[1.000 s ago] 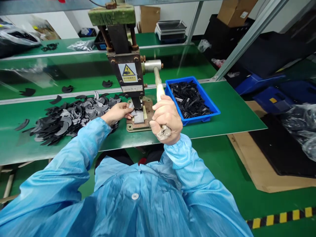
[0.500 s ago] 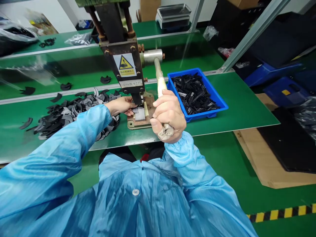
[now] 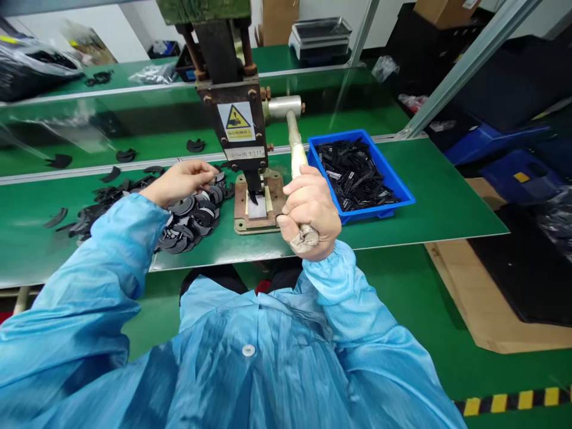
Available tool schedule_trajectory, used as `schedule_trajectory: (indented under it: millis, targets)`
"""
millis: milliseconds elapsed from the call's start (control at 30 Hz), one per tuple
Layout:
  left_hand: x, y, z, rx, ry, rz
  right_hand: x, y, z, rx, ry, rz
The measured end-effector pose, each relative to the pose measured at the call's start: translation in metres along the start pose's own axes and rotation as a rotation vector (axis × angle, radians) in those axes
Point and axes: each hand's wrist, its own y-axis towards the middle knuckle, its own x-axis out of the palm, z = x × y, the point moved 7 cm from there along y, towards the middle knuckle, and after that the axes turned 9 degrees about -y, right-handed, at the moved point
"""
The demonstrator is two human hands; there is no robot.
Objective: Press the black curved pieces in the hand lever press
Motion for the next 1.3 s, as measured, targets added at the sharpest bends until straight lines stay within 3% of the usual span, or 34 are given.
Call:
schedule_trajectory:
  millis: [100, 233, 400, 633, 933, 1100, 1200, 1300]
  targets:
    - [-0.019, -0.010, -0.012, 0.025, 0.374, -0.104, 0.000, 0.000, -0.001, 0.002, -0.005, 0.006]
    - [-0.014, -0.028, -0.035, 0.049, 0.824, -0.306, -0.001, 0.001, -0.002, -0.016, 0.004, 0.008]
    - [-0.008, -0.045, -0.057, 0.090, 1.115, -0.366, 0.000, 0.002, -0.002, -0.019, 0.016, 0.026]
    - [-0.011, -0.037, -0.060, 0.076, 1.089, -0.301, 0.001, 0.003, -0.002, -0.017, 0.011, 0.041]
    - [-0.012, -0.021, -0.061, -0.074, 1.072, -0.300, 0.001, 0.003, -0.003, -0.005, 0.010, 0.038]
    - [-0.007, -0.018, -0.055, -0.063, 1.004, -0.330, 0.001, 0.003, -0.002, -0.004, 0.011, 0.045]
    - [-0.008, -0.020, -0.046, -0.020, 0.910, -0.332, 0.001, 0.003, -0.002, -0.009, 0.005, 0.043]
    - [-0.009, -0.024, -0.035, -0.008, 0.704, -0.239, 0.001, 0.002, -0.002, -0.011, -0.018, 0.043]
